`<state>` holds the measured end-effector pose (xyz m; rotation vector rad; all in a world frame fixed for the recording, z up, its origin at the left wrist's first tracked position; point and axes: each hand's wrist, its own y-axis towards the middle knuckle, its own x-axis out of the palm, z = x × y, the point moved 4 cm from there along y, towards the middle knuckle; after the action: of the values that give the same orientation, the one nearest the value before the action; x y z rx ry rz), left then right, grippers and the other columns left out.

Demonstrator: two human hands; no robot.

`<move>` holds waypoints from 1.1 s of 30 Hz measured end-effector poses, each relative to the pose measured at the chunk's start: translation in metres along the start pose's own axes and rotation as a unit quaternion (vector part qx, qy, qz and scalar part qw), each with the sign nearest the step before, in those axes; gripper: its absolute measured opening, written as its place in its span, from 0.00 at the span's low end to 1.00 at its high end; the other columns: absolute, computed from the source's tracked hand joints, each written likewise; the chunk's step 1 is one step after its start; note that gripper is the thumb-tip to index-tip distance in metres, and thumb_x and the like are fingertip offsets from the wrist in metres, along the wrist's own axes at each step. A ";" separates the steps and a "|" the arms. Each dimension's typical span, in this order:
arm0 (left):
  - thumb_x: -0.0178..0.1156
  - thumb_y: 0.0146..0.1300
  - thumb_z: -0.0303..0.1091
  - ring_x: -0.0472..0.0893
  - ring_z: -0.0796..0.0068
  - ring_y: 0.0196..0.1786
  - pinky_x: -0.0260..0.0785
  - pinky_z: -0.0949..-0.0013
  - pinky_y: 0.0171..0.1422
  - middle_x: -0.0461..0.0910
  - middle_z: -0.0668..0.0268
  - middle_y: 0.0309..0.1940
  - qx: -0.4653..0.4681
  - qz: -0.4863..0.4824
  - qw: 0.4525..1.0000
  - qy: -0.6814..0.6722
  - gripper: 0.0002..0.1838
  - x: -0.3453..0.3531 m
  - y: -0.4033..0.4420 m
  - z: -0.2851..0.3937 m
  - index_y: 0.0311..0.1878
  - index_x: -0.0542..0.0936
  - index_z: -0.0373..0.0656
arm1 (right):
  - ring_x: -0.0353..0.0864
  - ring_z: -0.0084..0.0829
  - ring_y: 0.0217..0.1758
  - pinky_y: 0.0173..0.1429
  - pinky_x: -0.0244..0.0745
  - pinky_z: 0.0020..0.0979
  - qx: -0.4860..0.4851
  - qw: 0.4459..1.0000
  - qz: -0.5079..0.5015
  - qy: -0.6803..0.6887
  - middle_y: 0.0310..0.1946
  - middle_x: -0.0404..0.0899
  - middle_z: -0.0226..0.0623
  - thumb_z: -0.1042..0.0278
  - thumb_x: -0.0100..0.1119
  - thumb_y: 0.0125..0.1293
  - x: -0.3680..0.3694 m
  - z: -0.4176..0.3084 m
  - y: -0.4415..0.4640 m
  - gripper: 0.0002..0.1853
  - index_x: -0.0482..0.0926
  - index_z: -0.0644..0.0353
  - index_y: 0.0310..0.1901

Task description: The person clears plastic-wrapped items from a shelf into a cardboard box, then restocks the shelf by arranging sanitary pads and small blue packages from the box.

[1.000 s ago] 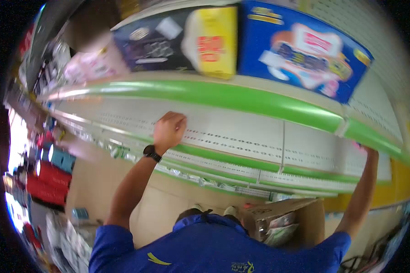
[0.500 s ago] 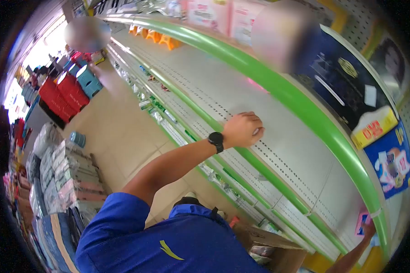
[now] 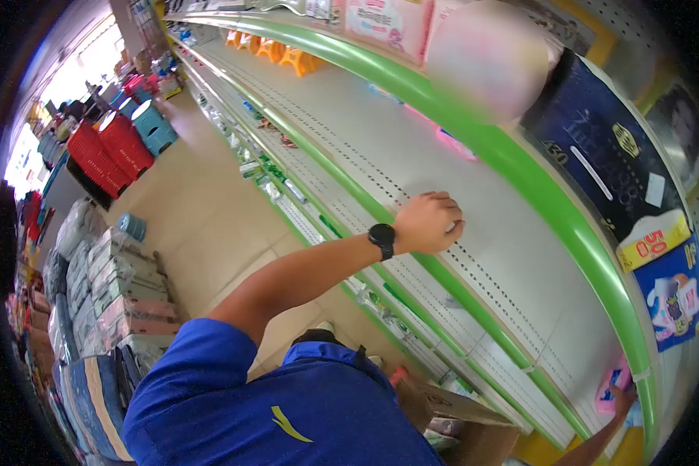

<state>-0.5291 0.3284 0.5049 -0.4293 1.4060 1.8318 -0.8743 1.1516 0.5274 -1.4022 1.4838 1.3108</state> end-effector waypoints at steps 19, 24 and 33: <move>0.60 0.60 0.35 0.82 0.58 0.38 0.77 0.56 0.48 0.83 0.61 0.27 0.004 0.022 1.000 -0.008 0.11 0.003 -0.003 -0.004 0.25 0.83 0.40 | 0.66 0.51 0.77 0.79 0.61 0.44 -0.460 0.877 -0.059 0.124 0.73 0.67 0.53 0.64 0.80 0.46 0.059 -0.718 -0.135 0.53 0.64 0.62 0.76; 0.59 0.59 0.36 0.83 0.59 0.39 0.77 0.55 0.50 0.84 0.61 0.28 0.001 0.034 0.999 -0.011 0.11 0.004 -0.004 -0.005 0.26 0.84 0.40 | 0.58 0.52 0.81 0.81 0.56 0.50 -0.529 0.845 -0.014 0.071 0.77 0.60 0.52 0.56 0.80 0.46 0.088 -0.810 -0.143 0.55 0.63 0.59 0.77; 0.59 0.59 0.36 0.83 0.58 0.42 0.76 0.55 0.52 0.85 0.59 0.30 -0.023 0.012 0.999 -0.031 0.11 0.001 -0.003 -0.005 0.28 0.84 0.40 | 0.59 0.51 0.80 0.82 0.54 0.50 -0.501 0.860 -0.063 0.071 0.76 0.63 0.52 0.55 0.78 0.44 0.133 -0.853 -0.112 0.54 0.65 0.60 0.76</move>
<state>-0.5287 0.3240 0.5008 -0.3774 1.3332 1.8840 -0.6620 0.3095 0.5856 -2.2100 0.7120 2.0526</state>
